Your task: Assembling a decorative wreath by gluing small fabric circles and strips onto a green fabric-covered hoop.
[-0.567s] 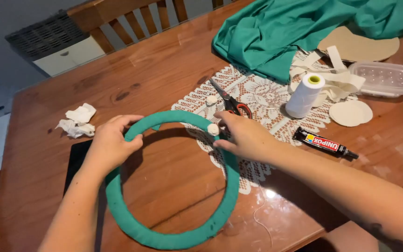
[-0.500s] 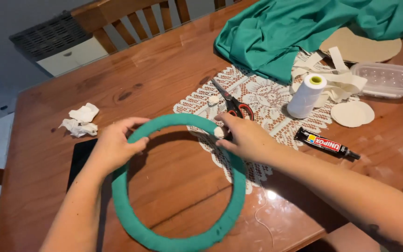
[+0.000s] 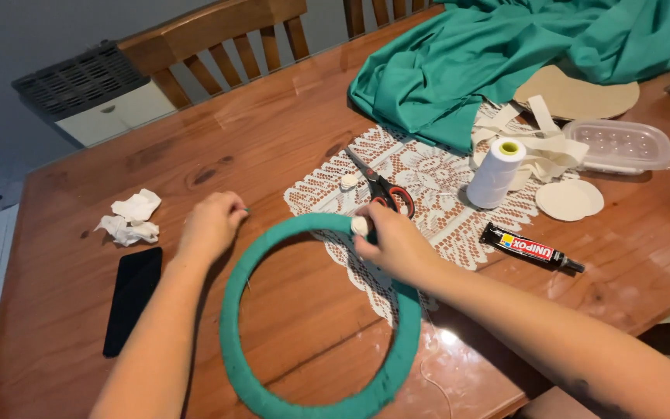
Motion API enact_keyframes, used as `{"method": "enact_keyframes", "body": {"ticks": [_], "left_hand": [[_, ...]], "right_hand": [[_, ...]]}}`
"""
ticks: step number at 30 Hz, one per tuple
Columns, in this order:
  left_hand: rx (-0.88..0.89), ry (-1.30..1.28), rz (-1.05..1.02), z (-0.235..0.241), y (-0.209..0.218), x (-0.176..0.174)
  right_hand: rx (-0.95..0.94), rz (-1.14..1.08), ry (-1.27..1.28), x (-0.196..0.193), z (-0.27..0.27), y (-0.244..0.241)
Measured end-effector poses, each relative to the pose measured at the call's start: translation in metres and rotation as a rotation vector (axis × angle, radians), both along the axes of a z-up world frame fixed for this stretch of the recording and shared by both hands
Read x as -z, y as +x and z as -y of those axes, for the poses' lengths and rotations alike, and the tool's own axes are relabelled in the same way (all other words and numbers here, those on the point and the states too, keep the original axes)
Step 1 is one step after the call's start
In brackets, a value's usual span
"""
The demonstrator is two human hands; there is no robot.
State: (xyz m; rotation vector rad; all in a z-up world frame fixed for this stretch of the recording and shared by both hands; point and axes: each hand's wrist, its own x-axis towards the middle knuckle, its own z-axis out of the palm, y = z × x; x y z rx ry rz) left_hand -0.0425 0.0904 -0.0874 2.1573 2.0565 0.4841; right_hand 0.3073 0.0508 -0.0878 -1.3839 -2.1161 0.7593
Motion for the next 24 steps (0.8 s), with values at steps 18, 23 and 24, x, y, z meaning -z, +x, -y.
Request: {"method": "enact_keyframes", "body": {"ticks": [18, 23, 24], "left_hand": [[-0.686, 0.169, -0.277, 0.208, -0.216, 0.014], [-0.716, 0.361, -0.035, 0.251, -0.330, 0.108], [-0.674, 0.510, -0.144, 0.254, -0.335, 0.120]], "right_hand": [[-0.058, 0.244, 0.228, -0.024, -0.042, -0.007], [-0.144, 0.178, 0.441, -0.010, -0.110, 0.000], [-0.243, 0.241, 0.425, -0.012, -0.117, -0.004]]}}
